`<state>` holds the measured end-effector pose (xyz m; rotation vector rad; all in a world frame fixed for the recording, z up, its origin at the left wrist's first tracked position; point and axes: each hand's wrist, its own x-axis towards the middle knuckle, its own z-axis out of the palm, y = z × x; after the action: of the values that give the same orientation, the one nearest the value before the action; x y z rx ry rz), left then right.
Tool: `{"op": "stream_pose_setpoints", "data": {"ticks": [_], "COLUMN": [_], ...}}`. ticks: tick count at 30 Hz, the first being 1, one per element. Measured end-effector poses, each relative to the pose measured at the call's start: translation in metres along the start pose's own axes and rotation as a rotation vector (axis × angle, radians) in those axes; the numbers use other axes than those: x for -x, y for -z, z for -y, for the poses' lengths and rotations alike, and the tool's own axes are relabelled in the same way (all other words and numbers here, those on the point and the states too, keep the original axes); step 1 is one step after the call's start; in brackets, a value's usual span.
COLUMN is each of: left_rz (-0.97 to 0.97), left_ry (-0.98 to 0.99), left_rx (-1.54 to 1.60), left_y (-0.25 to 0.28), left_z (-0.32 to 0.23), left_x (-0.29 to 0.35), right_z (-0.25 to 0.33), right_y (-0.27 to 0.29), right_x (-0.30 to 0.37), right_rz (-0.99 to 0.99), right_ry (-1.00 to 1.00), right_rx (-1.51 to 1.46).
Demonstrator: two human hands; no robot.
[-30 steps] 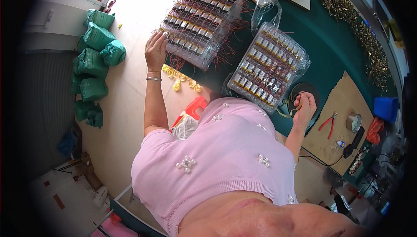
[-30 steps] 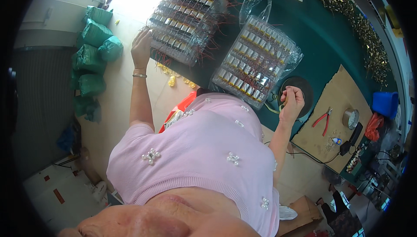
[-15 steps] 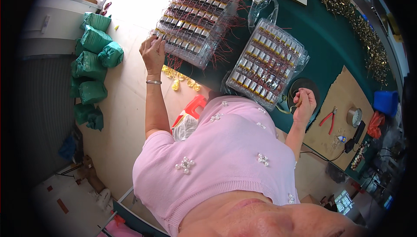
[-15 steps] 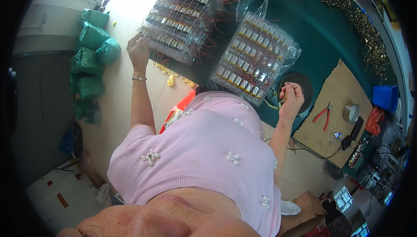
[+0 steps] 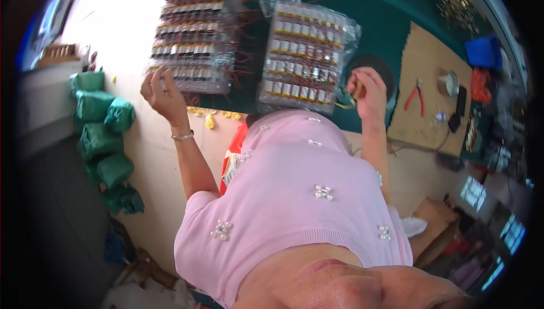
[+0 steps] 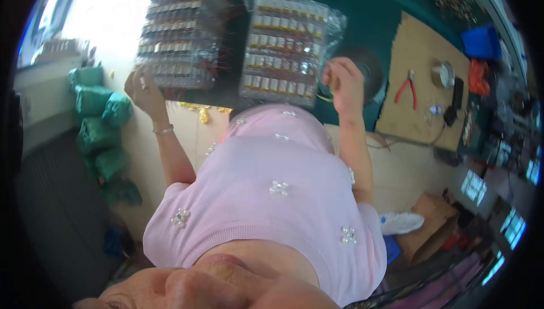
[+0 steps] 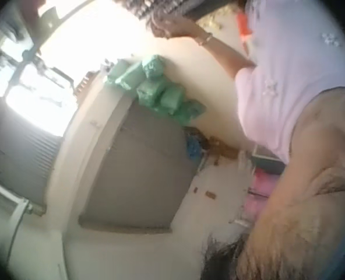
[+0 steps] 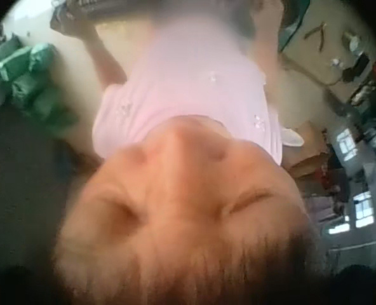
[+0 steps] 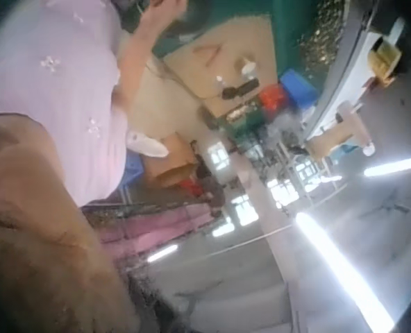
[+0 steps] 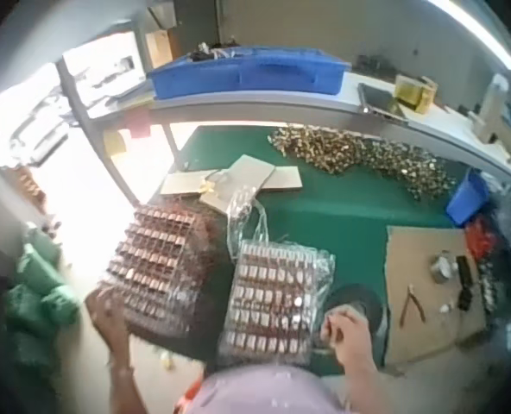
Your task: Assembling small electronic components by wrapping them with black adhesive tape and organizing them into trays.
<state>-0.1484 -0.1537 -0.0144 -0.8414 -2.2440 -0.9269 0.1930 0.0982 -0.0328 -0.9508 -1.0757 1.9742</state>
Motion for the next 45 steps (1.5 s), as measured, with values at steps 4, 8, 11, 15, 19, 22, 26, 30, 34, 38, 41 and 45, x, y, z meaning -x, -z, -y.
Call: {"op": "stream_pose_setpoints", "data": {"ticks": [4,8,11,15,19,22,26,30,34,38,41,45], "left_rz": [0.453,0.957,1.005,1.053,1.075,1.160,1.260,1.349,1.369,1.250,1.222,1.216], "left_ry": [0.290,0.216,0.308,0.325,0.366,0.439,0.271,0.203,0.576,0.679,0.603,0.594], "left_rx": [0.796,1.188,1.232,1.224,1.272,1.273,1.169,1.122,1.312,1.413,1.412,1.410], "left_y": [-0.004,-0.048,-0.069,-0.075,-0.069,-0.072,-0.072,-0.068,-0.068,-0.070,-0.071,-0.074], "left_z": [-0.131,-0.202,-0.225,-0.235,-0.244,-0.243,-0.237,-0.225,-0.220,-0.224,-0.225,-0.225], "left_x": [0.012,0.058,0.086,0.092,0.096,0.094,0.088,0.098,0.101,0.095,0.095,0.099], "right_z": [0.013,0.011,0.007,0.008,0.011,0.010,0.012,0.043,0.061,0.020,0.007,-0.001], "right_y": [-0.040,-0.063,-0.055,-0.052,-0.048,-0.044,-0.039,-0.023,-0.021,-0.022,-0.030,-0.030], "right_x": [0.009,0.017,0.024,0.031,0.032,0.028,0.022,0.003,0.005,0.021,0.025,0.025], "right_rz": [0.077,-0.012,-0.020,-0.099,-0.125,-0.137,-0.138,-0.066,-0.098,-0.043,-0.030,-0.060], "right_ry": [-0.083,-0.057,-0.050,-0.033,0.024,-0.001,-0.012,-0.007,0.156,0.024,0.030,0.082], "right_rx": [-0.256,-0.338,-0.359,-0.426,-0.459,-0.442,-0.350,-0.323,-0.092,0.142,0.092,0.143]}}
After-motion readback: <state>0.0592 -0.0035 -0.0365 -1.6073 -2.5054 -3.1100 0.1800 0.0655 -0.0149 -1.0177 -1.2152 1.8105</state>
